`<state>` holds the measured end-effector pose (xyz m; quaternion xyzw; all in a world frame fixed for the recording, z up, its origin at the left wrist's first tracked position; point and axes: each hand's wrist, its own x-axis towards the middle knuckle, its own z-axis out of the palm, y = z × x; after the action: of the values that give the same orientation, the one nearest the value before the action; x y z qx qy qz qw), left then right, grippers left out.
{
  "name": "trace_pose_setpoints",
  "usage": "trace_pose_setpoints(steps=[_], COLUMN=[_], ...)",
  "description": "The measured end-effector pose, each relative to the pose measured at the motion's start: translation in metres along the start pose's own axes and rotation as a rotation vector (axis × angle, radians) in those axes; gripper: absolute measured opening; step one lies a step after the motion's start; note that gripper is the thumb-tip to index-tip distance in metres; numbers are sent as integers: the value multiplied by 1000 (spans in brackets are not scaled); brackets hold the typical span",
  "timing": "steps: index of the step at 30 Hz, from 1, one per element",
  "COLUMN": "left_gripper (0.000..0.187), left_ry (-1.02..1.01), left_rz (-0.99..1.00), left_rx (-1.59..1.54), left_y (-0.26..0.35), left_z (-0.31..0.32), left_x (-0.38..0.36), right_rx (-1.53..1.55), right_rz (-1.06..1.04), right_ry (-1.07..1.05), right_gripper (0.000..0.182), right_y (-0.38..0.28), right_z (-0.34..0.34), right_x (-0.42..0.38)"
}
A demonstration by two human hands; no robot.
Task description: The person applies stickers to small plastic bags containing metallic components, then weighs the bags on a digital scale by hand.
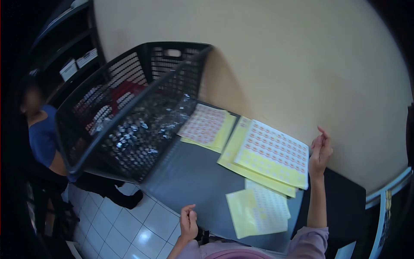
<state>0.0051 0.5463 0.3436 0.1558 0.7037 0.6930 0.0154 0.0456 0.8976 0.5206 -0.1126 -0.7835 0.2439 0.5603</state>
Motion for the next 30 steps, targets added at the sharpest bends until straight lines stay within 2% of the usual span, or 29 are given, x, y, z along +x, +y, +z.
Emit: trace_pose_setpoints(steps=[3,4,5,6,7,8,10,12,13,15,19,21,25,27,30], left_gripper=[21,25,31,31,42,54,58,64,64,63,61,60,58,57,56], left_ry=[-14,81,175,193,256,317,371,364,326,258,225,203,172,164,157], left_rz=[29,127,225,224,237,251,307,346,333,306,265,238,171,144,109], left_rx=[46,152,261,271,324,378,509,708,715,717,666,644,593,567,541], left_y=[-18,-24,-27,-24,-16,-10,-3,1,0,-5,-17,-21,-27,-30,-36], left_z=[-53,-69,-85,-100,-115,-130,-153,-171,-176,-184,-195,-198,-203,-205,-207], left_x=[7,11,17,23,29,36,53,66,72,88,109,116,127,132,136], right_rx=[43,35,57,70,82,113,161,108,115,-116,-396,-616,-813,-898,-1012], right_rz=[-231,-344,-348,-488,-626,-613,-600,-771,-771,-1073,-1264,-1132,-1131,-1121,-1188], right_ry=[-18,-13,-17,3,28,-14,-49,-349,-345,-484,-729,-1055,-1346,-1578,-1786], right_gripper=[22,23,23,23,24,20,16,7,7,3,17,21,24,33,46], right_y=[-64,-85,-105,-125,-147,-174,-215,-242,-256,-286,-315,-336,-309,-292,-259], right_z=[69,91,115,138,160,177,213,250,269,304,394,416,489,516,542], right_x=[38,50,63,78,89,98,113,130,135,143,140,131,110,99,65])
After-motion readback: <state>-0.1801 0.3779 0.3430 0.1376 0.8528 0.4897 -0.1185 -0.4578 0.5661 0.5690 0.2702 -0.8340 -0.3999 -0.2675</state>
